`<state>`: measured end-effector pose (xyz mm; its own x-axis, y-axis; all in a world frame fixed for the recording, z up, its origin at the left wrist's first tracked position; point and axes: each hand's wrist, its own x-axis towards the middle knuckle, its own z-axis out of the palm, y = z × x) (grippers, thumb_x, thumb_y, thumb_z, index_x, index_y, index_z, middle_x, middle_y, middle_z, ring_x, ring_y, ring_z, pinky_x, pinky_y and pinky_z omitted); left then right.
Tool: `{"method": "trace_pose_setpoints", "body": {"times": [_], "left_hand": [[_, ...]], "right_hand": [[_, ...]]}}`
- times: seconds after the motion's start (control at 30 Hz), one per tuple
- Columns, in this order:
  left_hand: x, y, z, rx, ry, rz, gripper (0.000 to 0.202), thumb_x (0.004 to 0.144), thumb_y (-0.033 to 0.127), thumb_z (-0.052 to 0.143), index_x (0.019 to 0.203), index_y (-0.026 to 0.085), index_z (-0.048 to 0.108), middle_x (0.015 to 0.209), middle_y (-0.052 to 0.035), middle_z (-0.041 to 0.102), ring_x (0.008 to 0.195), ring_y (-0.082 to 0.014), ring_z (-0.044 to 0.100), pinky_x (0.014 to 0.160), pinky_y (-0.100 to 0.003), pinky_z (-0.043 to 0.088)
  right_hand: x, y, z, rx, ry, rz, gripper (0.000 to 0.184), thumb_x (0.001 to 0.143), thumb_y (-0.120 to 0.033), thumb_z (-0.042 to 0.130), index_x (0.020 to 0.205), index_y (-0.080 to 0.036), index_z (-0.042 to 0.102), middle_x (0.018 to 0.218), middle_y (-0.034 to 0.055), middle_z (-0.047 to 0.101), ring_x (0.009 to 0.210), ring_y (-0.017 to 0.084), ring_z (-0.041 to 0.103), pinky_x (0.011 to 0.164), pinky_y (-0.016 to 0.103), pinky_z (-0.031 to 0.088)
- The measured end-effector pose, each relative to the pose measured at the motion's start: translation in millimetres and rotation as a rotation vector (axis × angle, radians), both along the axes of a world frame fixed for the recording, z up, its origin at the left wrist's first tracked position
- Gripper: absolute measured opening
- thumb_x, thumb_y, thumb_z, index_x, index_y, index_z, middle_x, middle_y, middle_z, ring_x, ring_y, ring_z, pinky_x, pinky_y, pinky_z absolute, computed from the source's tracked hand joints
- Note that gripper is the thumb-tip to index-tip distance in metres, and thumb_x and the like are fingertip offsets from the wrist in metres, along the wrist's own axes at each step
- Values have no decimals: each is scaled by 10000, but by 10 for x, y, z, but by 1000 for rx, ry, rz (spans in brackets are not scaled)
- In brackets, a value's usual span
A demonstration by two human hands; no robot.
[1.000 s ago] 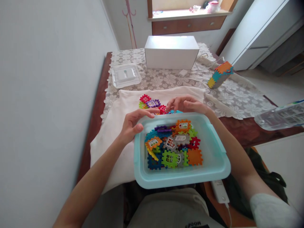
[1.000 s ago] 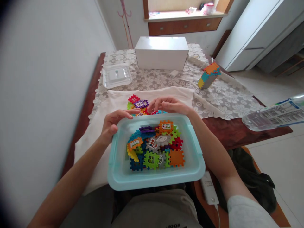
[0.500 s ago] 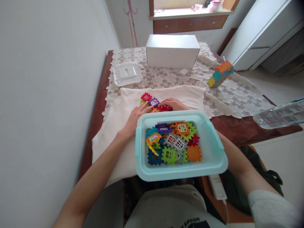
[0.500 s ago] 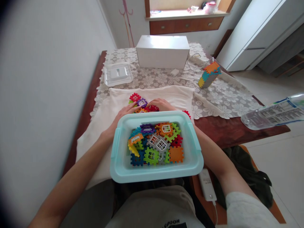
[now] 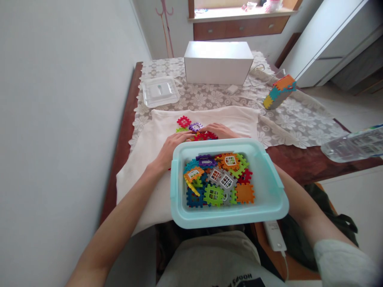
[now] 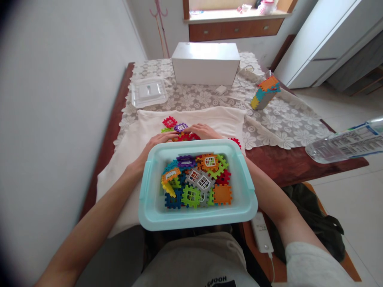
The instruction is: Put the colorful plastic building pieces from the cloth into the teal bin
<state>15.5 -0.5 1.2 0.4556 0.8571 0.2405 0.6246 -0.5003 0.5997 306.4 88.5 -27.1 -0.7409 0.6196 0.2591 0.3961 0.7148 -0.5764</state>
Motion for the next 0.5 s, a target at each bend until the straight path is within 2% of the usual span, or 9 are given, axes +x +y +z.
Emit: {"method": "trace_pose_setpoints", "body": {"times": [0.1, 0.17, 0.23, 0.3, 0.4, 0.47, 0.5], "left_hand": [[-16, 21, -42, 11, 16, -30, 508, 1010, 295, 691, 1518, 266, 692, 1656, -114, 655, 1554, -320, 599, 1355, -561, 398], [-18, 33, -55, 10, 18, -33, 475, 1013, 282, 685, 1488, 282, 715, 1654, -101, 658, 1547, -315, 605, 1349, -564, 406], [-11, 40, -52, 5, 4, -42, 386, 1007, 270, 692, 1383, 276, 774, 1565, -94, 729, 1487, -315, 656, 1322, -559, 442], [-1, 40, -34, 2, -17, -50, 311, 994, 261, 706, 1287, 258, 810, 1444, -99, 798, 1404, -321, 710, 1283, -556, 484], [11, 22, 9, 17, -45, -28, 279, 990, 269, 716, 1249, 246, 819, 1393, -111, 816, 1362, -325, 730, 1248, -555, 516], [8, 6, 37, 34, -47, -8, 296, 1002, 274, 707, 1278, 251, 812, 1451, -113, 790, 1412, -321, 701, 1270, -557, 497], [4, -2, 49, 40, -32, -3, 314, 1008, 275, 702, 1305, 258, 804, 1492, -108, 769, 1449, -318, 677, 1296, -565, 468]], "right_hand": [[4, 12, -9, 25, -13, 13, 446, 952, -458, 788, 1345, -248, 779, 1332, 128, 789, 1260, 342, 709, 1157, 511, 525], [-13, -3, -30, 45, 23, -54, 333, 959, -472, 782, 1191, -235, 807, 1195, 117, 812, 1156, 325, 730, 1095, 486, 547], [-51, -22, -62, 61, 116, -175, 257, 977, -488, 758, 1006, -234, 788, 1051, 94, 811, 1025, 297, 733, 1020, 466, 565], [-97, -28, -86, 41, 292, -317, 301, 985, -533, 749, 914, -241, 737, 962, 73, 790, 935, 270, 719, 960, 448, 582], [-114, 8, -40, -87, 671, -477, 465, 997, -719, 692, 942, -257, 684, 911, 53, 754, 871, 238, 711, 897, 417, 617], [-32, 43, 73, -219, 794, -476, 576, 1012, -831, 577, 981, -264, 678, 930, 53, 751, 856, 221, 720, 854, 394, 638], [46, 55, 148, -283, 760, -439, 610, 1021, -853, 529, 1013, -265, 693, 975, 60, 764, 876, 220, 734, 849, 390, 647]]}}
